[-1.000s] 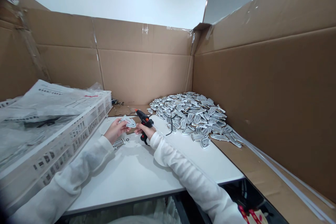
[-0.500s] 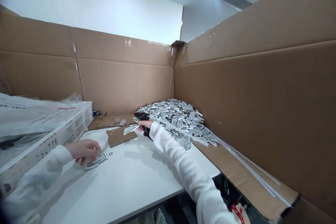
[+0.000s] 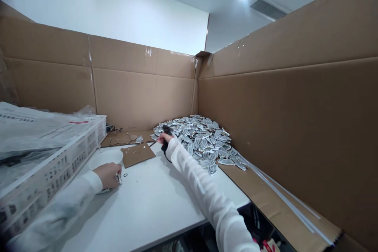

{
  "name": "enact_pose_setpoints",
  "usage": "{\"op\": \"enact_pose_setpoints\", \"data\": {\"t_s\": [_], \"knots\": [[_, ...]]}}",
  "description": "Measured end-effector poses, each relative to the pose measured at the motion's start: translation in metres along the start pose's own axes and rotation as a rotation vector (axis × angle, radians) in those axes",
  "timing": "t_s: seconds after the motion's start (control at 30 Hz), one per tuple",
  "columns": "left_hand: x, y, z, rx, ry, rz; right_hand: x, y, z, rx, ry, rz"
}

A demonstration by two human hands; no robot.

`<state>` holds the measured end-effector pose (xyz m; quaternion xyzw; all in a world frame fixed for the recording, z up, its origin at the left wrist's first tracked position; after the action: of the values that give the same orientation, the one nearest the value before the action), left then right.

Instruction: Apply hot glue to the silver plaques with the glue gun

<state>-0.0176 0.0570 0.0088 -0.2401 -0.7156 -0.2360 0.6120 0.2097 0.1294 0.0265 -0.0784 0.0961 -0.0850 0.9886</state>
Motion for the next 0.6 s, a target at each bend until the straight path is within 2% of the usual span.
{"op": "enact_pose_setpoints", "data": {"t_s": [0.1, 0.2, 0.27, 0.37, 0.43, 0.53, 0.6], "knots": [[0.02, 0.002, -0.006, -0.178, -0.326, -0.2, -0.047, -0.017, -0.032, -0.148, -0.027, 0.122], [0.046, -0.002, -0.014, -0.319, -0.657, -0.42, -0.081, -0.04, -0.044, -0.175, -0.012, 0.291], [0.054, -0.004, -0.016, -0.349, -0.741, -0.5, -0.09, -0.052, -0.044, -0.114, -0.01, 0.371], [0.051, 0.0, -0.009, -0.362, -0.731, -0.5, -0.084, -0.056, -0.04, 0.032, 0.016, 0.353], [0.045, 0.003, 0.012, -0.299, -0.647, -0.515, -0.072, -0.051, -0.041, 0.089, 0.052, 0.273], [0.032, 0.006, 0.065, -0.022, -0.379, -0.538, -0.057, -0.039, -0.046, 0.081, 0.068, 0.174], [0.018, 0.008, 0.092, 0.144, -0.244, -0.421, -0.052, -0.033, -0.049, 0.067, 0.063, 0.137]]}}
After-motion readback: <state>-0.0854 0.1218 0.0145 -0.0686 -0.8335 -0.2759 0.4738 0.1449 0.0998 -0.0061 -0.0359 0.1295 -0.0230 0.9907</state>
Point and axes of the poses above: each hand's wrist, its own y-axis towards the middle knuckle, its own x-axis out of the back of the hand, z = x × y, the point moved 7 cm from there along y, towards the middle knuckle, and after that the axes turned 13 degrees about -x, right-handed, at the moved point
